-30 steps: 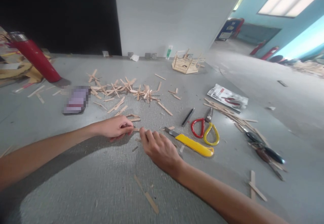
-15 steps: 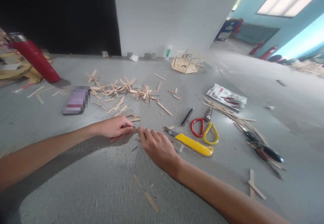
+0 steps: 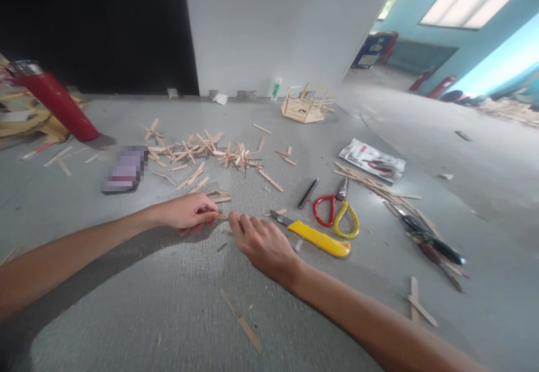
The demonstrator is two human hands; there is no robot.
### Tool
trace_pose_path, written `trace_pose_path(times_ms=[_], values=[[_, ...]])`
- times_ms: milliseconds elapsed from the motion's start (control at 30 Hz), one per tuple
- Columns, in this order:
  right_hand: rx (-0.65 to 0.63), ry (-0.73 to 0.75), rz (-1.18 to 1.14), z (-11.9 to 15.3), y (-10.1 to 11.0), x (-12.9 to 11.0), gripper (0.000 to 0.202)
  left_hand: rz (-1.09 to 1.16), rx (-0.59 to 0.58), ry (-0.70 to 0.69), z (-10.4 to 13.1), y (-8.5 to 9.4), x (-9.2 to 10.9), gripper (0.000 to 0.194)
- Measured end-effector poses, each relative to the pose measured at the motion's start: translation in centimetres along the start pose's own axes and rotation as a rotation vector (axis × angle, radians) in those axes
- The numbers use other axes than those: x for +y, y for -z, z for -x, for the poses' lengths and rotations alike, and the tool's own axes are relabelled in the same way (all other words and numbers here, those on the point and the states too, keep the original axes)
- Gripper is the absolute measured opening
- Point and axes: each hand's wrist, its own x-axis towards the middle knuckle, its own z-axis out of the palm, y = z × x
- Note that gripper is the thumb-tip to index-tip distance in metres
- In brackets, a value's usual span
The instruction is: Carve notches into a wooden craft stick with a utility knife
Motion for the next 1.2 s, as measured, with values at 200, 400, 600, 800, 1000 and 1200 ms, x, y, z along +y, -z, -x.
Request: trace_pose_path(times_ms=[200,400,600,800,1000,1200], values=[[-0.031,-0.011,-0.021,-0.1,0.0,-0.2,0.032,0.008,-0.002,-0.01,0.0,0.0,0.0,0.031],[-0.077,-0.003,-0.054,-0.6,0.2,-0.2,0.029,0.005,-0.007,0.005,-0.2,0.0,-0.2,0.031],[-0.062,-0.005,-0.024,-0.5,0.2,-0.2,0.03,0.021,-0.006,0.022,-0.1,0.0,0.2,0.032],[-0.086,0.022,0.03,-0.7,0.8,-0.6,0.035,0.03,-0.005,-0.005,-0.2,0.0,-0.3,0.035],[-0.124,-0.067,0.07,-0.8,1.6,-1.5,0.032,0.029,-0.018,-0.026,0.0,0.1,-0.2,0.037],[-0.051,-0.069,-0.057,-0.4,0.2,-0.5,0.033,0.01,-0.01,0.008,0.2,0.1,0.6,0.036]])
